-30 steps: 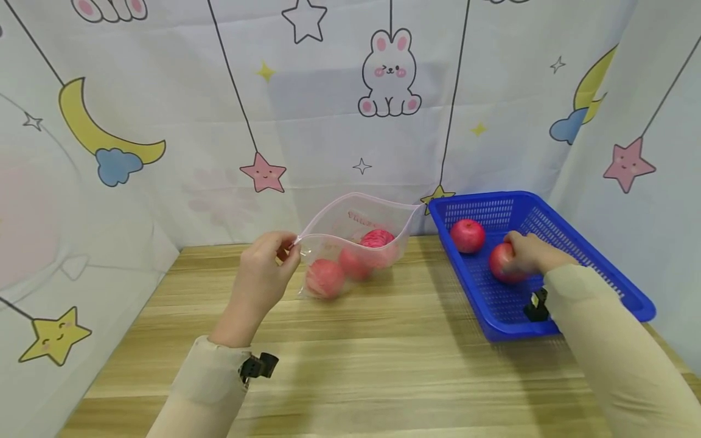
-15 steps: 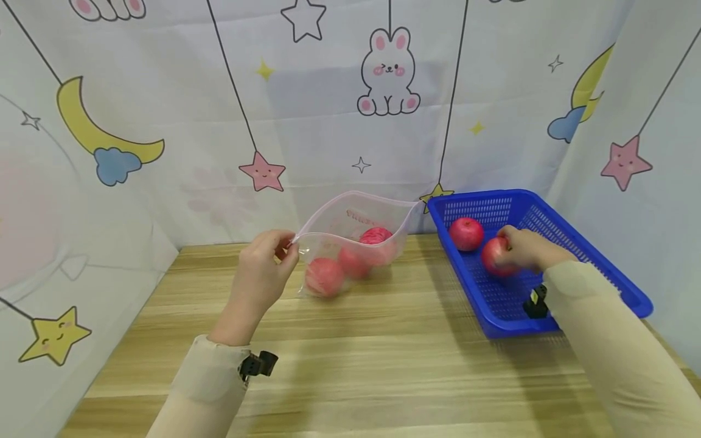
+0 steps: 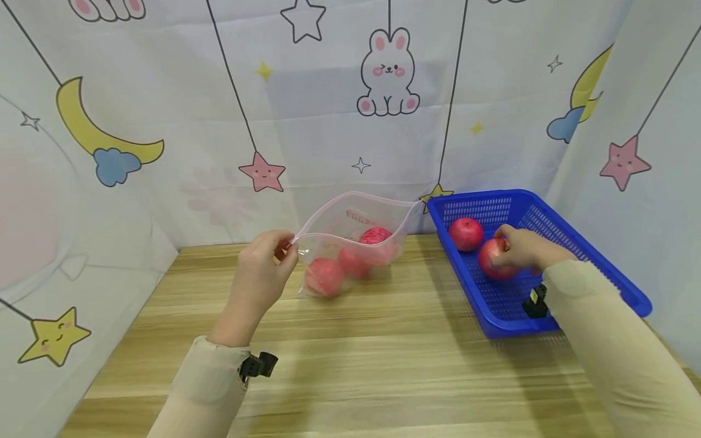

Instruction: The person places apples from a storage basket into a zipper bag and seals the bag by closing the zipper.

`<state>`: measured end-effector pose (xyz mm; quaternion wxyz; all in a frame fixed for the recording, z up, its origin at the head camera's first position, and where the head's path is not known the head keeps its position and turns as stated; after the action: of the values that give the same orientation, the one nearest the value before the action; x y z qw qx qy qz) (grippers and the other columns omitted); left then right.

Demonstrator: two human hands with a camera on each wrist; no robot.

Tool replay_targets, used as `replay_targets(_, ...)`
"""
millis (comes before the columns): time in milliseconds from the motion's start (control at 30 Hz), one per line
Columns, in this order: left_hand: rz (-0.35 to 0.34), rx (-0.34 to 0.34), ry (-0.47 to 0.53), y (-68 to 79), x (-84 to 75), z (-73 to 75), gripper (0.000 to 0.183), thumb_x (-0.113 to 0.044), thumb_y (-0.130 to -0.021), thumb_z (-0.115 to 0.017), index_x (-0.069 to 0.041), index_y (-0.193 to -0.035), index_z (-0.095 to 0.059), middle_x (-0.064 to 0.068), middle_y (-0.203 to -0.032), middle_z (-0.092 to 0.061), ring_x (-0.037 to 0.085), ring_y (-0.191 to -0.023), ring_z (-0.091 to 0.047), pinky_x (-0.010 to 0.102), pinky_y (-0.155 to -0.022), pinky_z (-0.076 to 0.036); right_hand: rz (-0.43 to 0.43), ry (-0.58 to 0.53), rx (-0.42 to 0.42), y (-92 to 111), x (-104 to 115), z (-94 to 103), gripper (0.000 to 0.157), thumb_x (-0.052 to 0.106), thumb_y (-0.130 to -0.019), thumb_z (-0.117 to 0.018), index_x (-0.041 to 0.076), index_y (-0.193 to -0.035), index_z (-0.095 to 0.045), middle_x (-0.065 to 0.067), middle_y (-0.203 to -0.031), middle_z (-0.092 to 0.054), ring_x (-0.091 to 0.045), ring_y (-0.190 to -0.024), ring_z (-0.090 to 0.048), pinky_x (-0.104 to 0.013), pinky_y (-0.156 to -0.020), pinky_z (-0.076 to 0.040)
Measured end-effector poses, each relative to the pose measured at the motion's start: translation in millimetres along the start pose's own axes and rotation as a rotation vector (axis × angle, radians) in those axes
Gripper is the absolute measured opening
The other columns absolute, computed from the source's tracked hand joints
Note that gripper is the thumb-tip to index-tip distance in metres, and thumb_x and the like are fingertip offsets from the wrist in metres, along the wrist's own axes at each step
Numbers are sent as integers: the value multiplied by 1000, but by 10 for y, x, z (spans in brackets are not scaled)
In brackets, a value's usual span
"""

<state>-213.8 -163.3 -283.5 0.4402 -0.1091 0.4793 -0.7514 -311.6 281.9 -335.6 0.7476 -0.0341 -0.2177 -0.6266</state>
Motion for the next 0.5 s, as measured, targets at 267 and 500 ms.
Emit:
replay_targets(267,-10,-8,4,4,3,0,12,2,-79,-69,5,-90,-65,15,-77,-64,22,-65,-61,32,-53,-51,31,0,-21,32,54,52,73,32,-80,-68,-4,-134,-34,-30,-114,-53,-22,-66,-53,-31,-49,-46)
replay_targets(500,-6,-8,7,5,3,5,12,2,-79,-69,4,-90,-65,14,-77,-65,22,-65,-61,32,-53,-51,64,44,-65,31,96,94,74,35,-79,-70,-5,-133,-38,-28,-111,-57,-27,-75,-57,-35,-55,-48)
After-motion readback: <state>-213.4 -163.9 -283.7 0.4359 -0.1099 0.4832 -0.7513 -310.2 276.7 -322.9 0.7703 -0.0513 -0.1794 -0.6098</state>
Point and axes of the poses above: each hand's wrist, its own y-axis away from the middle knuckle, its own z-axis out of the back of the hand, x = y × z, the point moved 3 cm from there along -y, towards the middle knuckle
